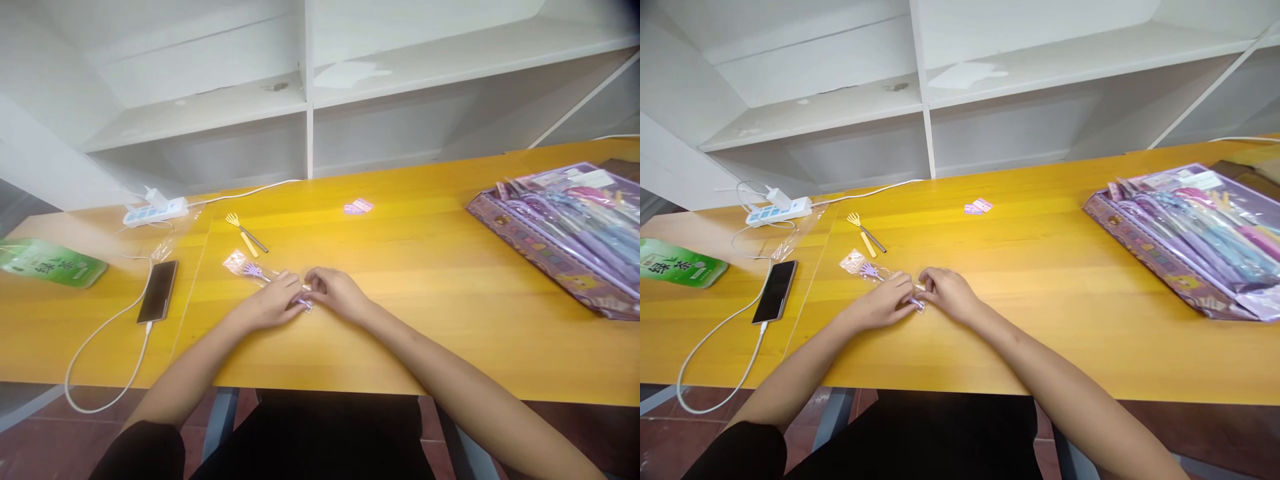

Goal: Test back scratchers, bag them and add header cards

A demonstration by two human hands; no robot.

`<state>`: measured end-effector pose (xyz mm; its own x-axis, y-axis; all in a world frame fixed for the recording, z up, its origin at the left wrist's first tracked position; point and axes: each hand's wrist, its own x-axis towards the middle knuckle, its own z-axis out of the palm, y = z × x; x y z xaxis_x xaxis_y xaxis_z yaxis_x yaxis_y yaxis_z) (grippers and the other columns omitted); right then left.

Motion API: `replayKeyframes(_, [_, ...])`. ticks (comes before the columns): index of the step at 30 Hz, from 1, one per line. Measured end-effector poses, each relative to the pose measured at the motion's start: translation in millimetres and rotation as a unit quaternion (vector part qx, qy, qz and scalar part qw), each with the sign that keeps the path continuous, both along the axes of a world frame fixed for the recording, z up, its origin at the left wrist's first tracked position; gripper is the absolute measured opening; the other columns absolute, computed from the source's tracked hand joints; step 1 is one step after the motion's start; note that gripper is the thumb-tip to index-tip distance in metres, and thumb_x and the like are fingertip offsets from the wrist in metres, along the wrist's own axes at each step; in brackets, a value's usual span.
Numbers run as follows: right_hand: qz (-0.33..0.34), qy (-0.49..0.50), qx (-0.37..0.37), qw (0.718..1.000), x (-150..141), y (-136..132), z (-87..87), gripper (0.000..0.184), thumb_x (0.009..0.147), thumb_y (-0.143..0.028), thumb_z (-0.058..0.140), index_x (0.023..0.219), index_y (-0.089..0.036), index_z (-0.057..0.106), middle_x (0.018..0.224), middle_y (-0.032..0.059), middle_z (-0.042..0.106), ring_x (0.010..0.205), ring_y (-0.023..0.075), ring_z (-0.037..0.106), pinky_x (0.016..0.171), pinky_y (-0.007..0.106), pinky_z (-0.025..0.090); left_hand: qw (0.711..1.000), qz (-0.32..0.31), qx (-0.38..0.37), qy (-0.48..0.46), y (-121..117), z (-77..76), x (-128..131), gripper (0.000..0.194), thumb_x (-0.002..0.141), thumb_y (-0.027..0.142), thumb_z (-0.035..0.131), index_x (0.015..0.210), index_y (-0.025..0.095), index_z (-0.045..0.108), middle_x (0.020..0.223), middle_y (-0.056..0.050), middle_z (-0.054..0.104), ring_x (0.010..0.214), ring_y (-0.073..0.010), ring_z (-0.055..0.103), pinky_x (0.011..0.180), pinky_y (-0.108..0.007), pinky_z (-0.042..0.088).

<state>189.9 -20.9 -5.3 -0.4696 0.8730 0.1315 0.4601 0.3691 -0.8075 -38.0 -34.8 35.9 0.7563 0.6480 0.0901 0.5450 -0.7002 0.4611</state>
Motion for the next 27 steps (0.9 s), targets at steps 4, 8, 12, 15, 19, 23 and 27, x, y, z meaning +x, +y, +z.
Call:
replayKeyframes(4, [-0.024,-0.012,0.009,1.000,-1.7,1.0,-3.3,0.028,0.091,-0.037,0.081,0.111,-0.024,0.066,0.086,0.0004,0.071,0.075,0.0173,0.064,0.070,0.030,0.044,0.998,0.013,-0.066,-0.021,2.7,1.8,-4.0,0.023,0.103,0.039,0.064,0.095,0.022,0.051,0.097,-0.005,0.060,0.092,-0.0217,0.056,0.080,-0.035,0.046])
replayKeyframes(8, [-0.029,0.016,0.003,0.999,4.4,3.7,-6.7,0.022,0.094,-0.033,0.078,0.110,-0.024,0.065,0.092,0.0015,0.072,0.077,0.0175,0.064,0.072,0.031,0.047,0.995,0.002,-0.094,-0.020,2.4,6.5,-7.1,0.008,0.102,0.028,0.061,0.100,0.022,0.056,0.097,-0.004,0.061,0.092,-0.0211,0.057,0.081,-0.034,0.047])
replayKeyframes(12, [-0.003,0.050,0.017,0.999,11.3,3.9,-4.2,0.009,0.098,-0.030,0.071,0.103,-0.024,0.066,0.097,0.0036,0.071,0.081,0.0179,0.065,0.077,0.032,0.050,0.997,-0.009,-0.075,-0.020,0.6,8.5,-7.4,0.011,0.097,0.016,0.058,0.105,0.022,0.060,0.102,-0.006,0.062,0.099,-0.0223,0.059,0.089,-0.036,0.049])
replayKeyframes(15, [0.001,0.026,0.017,1.000,11.0,0.7,0.8,0.011,0.101,-0.033,0.067,0.108,-0.024,0.067,0.099,0.0047,0.073,0.082,0.0189,0.066,0.079,0.034,0.050,0.997,-0.007,-0.068,-0.017,0.8,6.2,-7.6,0.009,0.097,0.022,0.063,0.106,0.022,0.063,0.104,-0.007,0.062,0.100,-0.0228,0.059,0.090,-0.036,0.049])
replayKeyframes(19, [0.013,-0.003,0.065,0.998,7.4,-4.3,1.2,0.017,0.102,-0.031,0.067,0.117,-0.023,0.068,0.106,0.0071,0.070,0.091,0.0208,0.066,0.083,0.035,0.050,0.996,-0.001,-0.081,-0.029,3.9,1.5,-9.4,0.010,0.101,0.031,0.064,0.100,0.021,0.064,0.101,-0.006,0.062,0.097,-0.0209,0.060,0.087,-0.033,0.048])
replayKeyframes(23, [0.098,-0.018,0.123,0.987,8.4,-5.1,-4.1,0.021,0.108,-0.029,0.057,0.112,-0.024,0.078,0.103,0.0071,0.064,0.089,0.0185,0.062,0.079,0.031,0.049,0.994,0.006,-0.103,-0.028,7.0,-1.8,-12.8,0.021,0.103,0.041,0.065,0.102,0.021,0.068,0.102,-0.005,0.063,0.099,-0.0204,0.061,0.086,-0.032,0.047])
replayKeyframes(27, [0.107,-0.096,0.183,0.973,14.0,-5.6,-1.4,0.026,0.109,-0.030,0.057,0.119,-0.029,0.081,0.096,0.0060,0.063,0.087,0.0193,0.058,0.078,0.032,0.044,0.997,-0.003,-0.072,-0.003,8.2,-5.7,-16.2,0.030,0.105,0.046,0.060,0.116,0.023,0.074,0.101,-0.006,0.061,0.099,-0.0208,0.060,0.087,-0.031,0.046])
